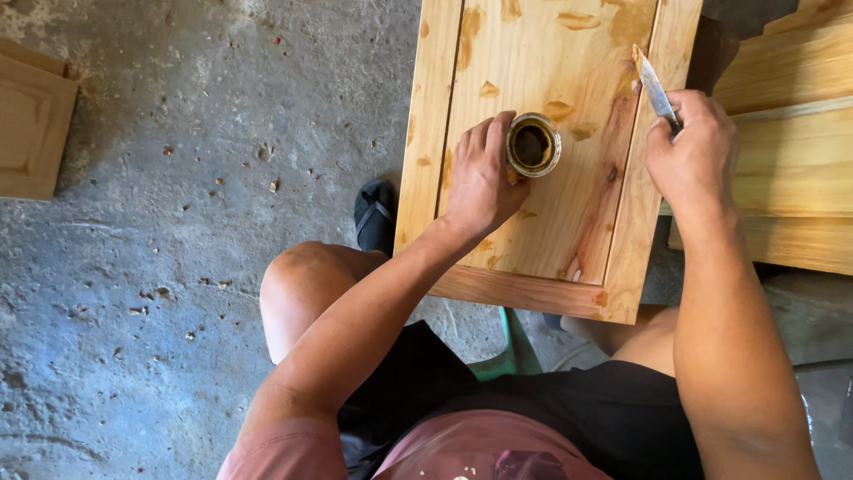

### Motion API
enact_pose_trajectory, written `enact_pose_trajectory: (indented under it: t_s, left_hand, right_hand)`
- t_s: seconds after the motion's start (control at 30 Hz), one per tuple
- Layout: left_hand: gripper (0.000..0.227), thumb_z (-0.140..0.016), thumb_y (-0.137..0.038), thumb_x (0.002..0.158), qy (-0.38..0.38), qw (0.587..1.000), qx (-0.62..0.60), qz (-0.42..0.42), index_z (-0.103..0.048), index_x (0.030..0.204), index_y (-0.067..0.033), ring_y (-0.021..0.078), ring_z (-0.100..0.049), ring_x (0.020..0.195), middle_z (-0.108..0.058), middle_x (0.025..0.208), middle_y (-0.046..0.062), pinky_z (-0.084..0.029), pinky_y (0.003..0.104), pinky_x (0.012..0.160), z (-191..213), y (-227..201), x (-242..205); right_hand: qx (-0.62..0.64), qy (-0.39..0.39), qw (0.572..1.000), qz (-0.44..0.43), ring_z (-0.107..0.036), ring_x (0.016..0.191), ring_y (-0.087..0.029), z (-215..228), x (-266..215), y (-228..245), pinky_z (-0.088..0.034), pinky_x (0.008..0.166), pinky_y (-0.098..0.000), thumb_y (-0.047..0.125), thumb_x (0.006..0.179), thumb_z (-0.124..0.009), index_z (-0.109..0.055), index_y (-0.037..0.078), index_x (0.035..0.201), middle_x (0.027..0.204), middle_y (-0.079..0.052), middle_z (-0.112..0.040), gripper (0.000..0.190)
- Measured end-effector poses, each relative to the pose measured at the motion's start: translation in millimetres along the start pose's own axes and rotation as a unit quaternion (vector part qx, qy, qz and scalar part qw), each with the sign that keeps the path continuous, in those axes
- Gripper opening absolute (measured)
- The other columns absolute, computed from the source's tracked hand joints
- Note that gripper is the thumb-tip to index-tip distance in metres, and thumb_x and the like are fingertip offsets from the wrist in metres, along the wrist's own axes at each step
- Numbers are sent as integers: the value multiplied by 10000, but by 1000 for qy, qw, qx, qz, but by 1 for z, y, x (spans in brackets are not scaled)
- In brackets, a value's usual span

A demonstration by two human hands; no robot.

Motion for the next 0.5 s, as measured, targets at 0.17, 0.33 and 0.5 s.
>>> enact_pose_trajectory:
  t_s: [0.17, 0.33, 0.5]
  left_hand:
    - [826, -823, -95, 707, 3, 1000, 3, 2, -422, 1427, -27, 430, -499, 1281, -557, 1334, 228, -408, 488, 1120, -2, 2, -3]
    - [815, -818, -100, 718, 12, 1000, -4, 11, -424, 1427, -23, 429, -499, 1285, -558, 1337, 228, -412, 483, 1120, 0, 4, -4]
    - [818, -815, -107, 715, 21, 1000, -8, 13, -421, 1427, -19, 427, -497, 1284, -556, 1338, 229, -409, 483, 1115, 1, 4, -5]
  right_hand:
    - [-5, 2, 1000, 10, -672, 981, -388, -3, -2, 2, -532, 878, -469, -13, 987, -672, -681, -25, 1143, 1018, -215, -684, 157]
    - [5, 3, 1000, 14, -679, 991, -382, -4, -1, 6, -539, 893, -461, -14, 991, -676, -685, -22, 1149, 1031, -213, -690, 159]
    - [-3, 10, 1000, 9, -677, 975, -378, -5, 1, 9, -537, 881, -460, -12, 989, -679, -693, -14, 1151, 1027, -210, -689, 163]
Point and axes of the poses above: each hand's wrist, its own x-axis towards the middle knuckle, its own z-axis out of the back of the hand, y = z × x, the point moved 9 cm from there along x, towards the middle knuckle
